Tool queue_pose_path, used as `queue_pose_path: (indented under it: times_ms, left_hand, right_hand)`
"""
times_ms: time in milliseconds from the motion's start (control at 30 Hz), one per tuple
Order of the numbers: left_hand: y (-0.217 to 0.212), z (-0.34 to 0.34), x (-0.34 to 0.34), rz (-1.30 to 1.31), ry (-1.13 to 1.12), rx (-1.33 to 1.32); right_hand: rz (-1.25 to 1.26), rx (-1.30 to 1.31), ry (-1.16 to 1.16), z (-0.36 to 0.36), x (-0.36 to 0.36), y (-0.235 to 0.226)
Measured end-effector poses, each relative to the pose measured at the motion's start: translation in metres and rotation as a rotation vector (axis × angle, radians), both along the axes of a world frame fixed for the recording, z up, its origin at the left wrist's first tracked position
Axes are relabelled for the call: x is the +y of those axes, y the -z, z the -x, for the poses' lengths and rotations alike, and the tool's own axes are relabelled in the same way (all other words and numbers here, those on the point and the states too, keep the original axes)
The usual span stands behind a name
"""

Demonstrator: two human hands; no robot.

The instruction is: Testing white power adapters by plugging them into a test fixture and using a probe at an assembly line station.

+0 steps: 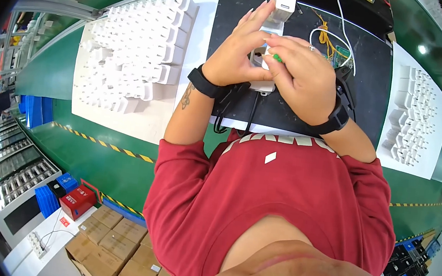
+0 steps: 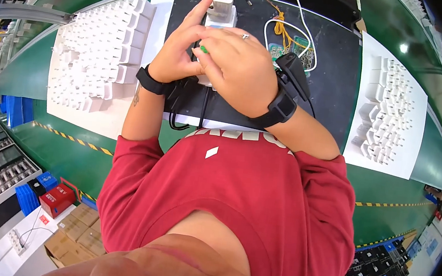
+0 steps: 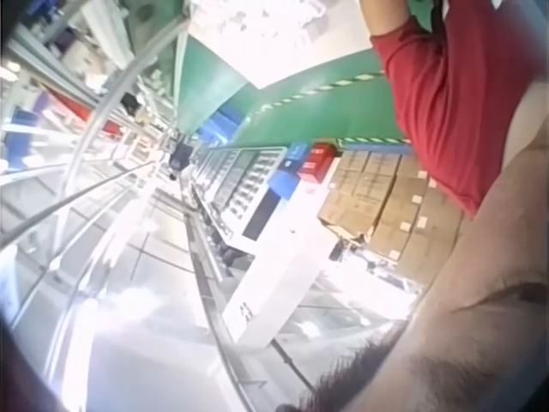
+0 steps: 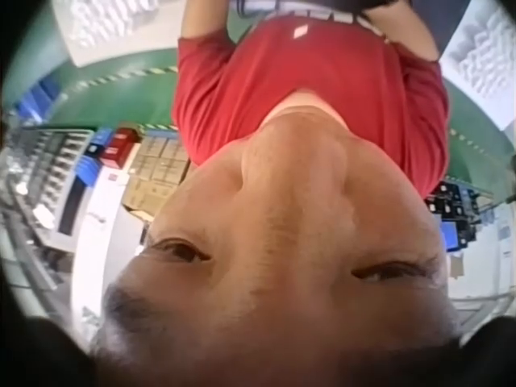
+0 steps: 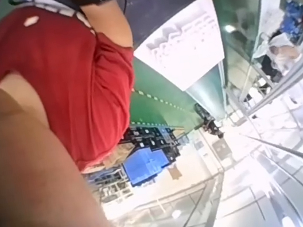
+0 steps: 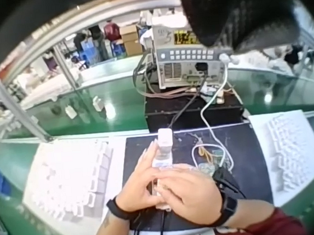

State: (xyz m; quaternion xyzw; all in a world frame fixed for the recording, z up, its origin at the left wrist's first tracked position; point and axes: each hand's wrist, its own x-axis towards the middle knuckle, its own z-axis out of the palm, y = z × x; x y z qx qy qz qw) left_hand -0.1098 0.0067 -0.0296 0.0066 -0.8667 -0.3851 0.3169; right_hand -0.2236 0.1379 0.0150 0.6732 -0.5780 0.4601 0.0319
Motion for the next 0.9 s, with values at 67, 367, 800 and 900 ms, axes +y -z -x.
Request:
queue_pose_path:
  times_ms: [67, 367, 800, 900]
  left_hand:
    - [0.000, 0.000, -0.001, 0.003, -0.001, 0.000]
    - [-0.001, 0.001, -0.002, 0.013, 0.025, -0.013]
    - [0.006, 0.005, 0.000, 0.048, -0.038, -0.024]
    - [0.000, 0.002, 0.000, 0.071, -0.031, -0.089]
  right_hand:
    - [0.038, 0.043, -0.006, 0.001, 0.000, 0.001]
    - [0.096, 0.163, -0.073, 0.008, 0.000, -0.001]
    - [0.054, 0.151, -0.140, 0.003, 0.001, 0.010]
    - [0.097, 0.003, -0.122, 0.005, 0.002, 0.023]
